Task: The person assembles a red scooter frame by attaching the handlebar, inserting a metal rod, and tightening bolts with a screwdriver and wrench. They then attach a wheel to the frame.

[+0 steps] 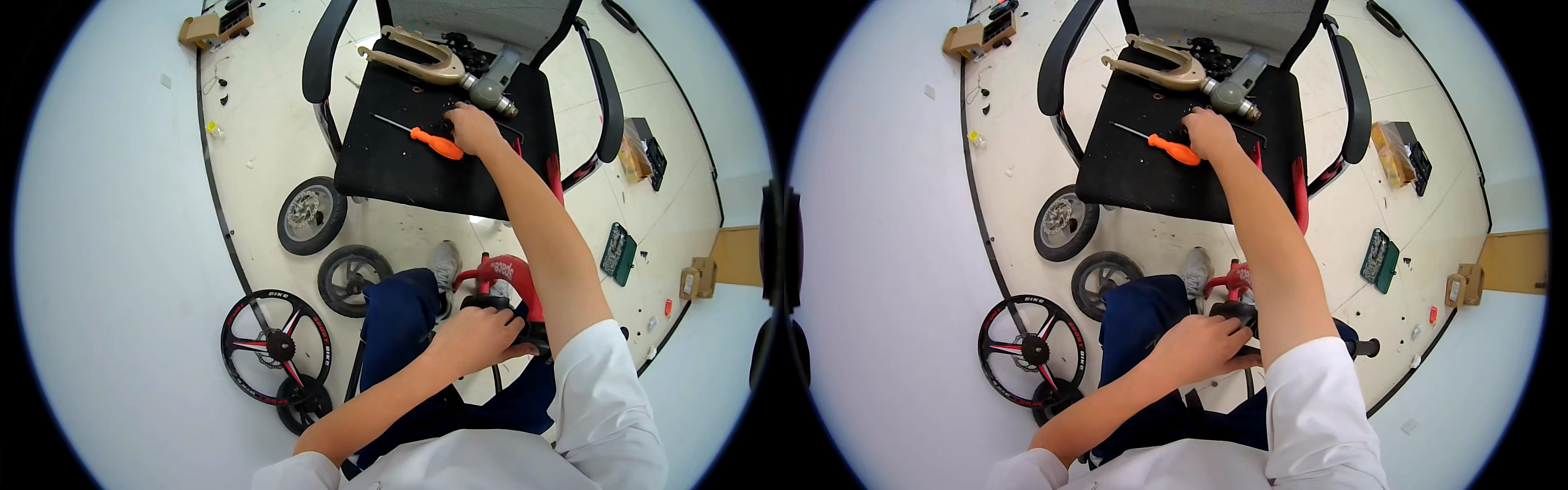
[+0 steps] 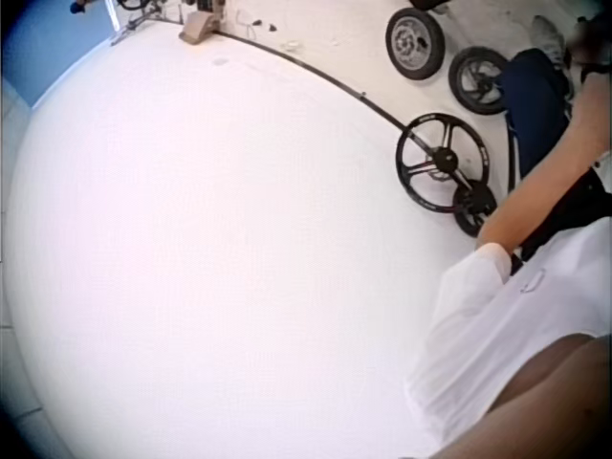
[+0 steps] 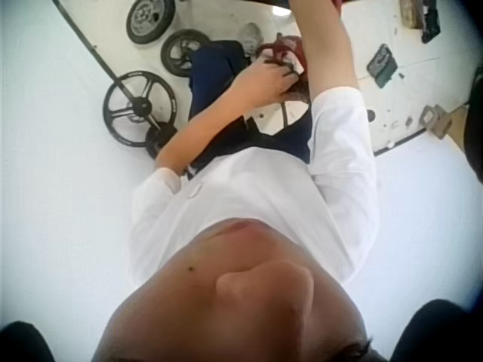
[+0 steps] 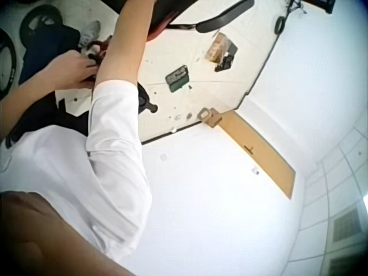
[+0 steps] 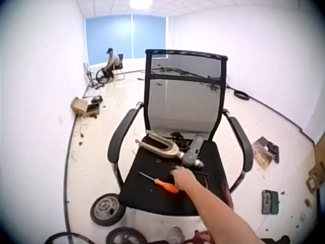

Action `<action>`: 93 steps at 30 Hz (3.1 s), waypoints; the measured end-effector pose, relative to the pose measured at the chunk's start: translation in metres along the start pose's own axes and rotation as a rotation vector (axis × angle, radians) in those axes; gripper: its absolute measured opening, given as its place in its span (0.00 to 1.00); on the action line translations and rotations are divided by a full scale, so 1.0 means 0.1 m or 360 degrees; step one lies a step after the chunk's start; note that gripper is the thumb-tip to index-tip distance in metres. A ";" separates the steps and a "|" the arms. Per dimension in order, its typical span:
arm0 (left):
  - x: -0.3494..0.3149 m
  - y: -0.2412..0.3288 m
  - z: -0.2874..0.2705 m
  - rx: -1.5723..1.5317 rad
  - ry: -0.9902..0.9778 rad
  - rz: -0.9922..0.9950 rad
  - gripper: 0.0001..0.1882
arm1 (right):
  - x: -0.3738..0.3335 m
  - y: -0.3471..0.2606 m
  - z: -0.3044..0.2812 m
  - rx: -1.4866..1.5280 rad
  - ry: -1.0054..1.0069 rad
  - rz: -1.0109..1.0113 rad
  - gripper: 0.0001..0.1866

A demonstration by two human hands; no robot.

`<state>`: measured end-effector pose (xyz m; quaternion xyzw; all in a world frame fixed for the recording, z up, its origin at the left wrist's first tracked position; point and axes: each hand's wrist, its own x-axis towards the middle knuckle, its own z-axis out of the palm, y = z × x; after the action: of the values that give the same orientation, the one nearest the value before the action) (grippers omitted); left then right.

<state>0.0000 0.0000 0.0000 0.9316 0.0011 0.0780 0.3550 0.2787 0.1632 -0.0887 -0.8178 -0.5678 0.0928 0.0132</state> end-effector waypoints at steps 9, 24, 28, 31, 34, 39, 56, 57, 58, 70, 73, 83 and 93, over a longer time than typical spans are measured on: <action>-0.04 0.00 0.00 0.0057 0.0054 -0.0016 0.23 | -0.20 0.17 -0.35 0.0263 0.0292 -0.0180 0.19; 0.04 0.20 -0.08 -0.0084 0.0050 -0.0194 0.18 | -4.45 0.20 -0.95 0.0758 0.0037 0.0232 0.27; 0.04 0.41 0.05 0.0095 0.0231 0.0083 0.25 | -4.46 -0.04 -0.61 0.0375 0.0462 0.0217 0.34; 0.04 0.54 0.31 0.0440 0.0110 -0.0007 0.29 | -4.37 -0.18 -0.42 0.0298 0.0759 0.0252 0.34; 0.04 0.51 0.40 0.0444 0.0151 -0.0040 0.29 | -4.37 -0.21 -0.31 0.0285 0.0912 0.0285 0.34; 0.07 0.46 0.40 0.0362 0.0104 -0.0050 0.26 | -4.40 -0.24 -0.27 0.0296 0.1011 0.0284 0.29; 0.04 0.50 0.25 -0.0130 0.0230 -0.0035 0.25 | -4.48 -0.16 -0.55 0.0977 0.0708 0.0123 0.23; 0.04 0.50 0.26 -0.0218 0.0230 -0.0030 0.25 | -4.48 -0.16 -0.53 0.0981 0.0722 0.0142 0.23; 0.05 0.52 0.24 -0.0284 0.0241 -0.0020 0.25 | -4.48 -0.15 -0.52 0.0977 0.0730 0.0156 0.23; 0.16 0.43 0.24 -0.0709 0.0473 -0.0150 0.08 | -4.36 -0.09 -0.83 0.1192 0.0375 0.0166 0.25; 0.19 0.39 0.20 -0.0870 0.0481 -0.0172 0.07 | -4.11 0.09 -1.07 0.1257 0.0141 0.0057 0.20; 0.25 0.40 0.17 -0.0805 0.0358 -0.0110 0.07 | -0.88 0.14 -0.36 0.0349 0.0143 0.0117 0.14; 0.24 0.20 0.13 -0.0981 0.0183 -0.0124 0.07 | -0.77 0.30 -0.39 0.0066 0.0010 0.0055 0.15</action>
<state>0.0244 -0.0227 0.0070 0.7733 0.0331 0.1135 0.6229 0.2874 0.0842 -0.0435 -0.8274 -0.5515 0.1022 0.0302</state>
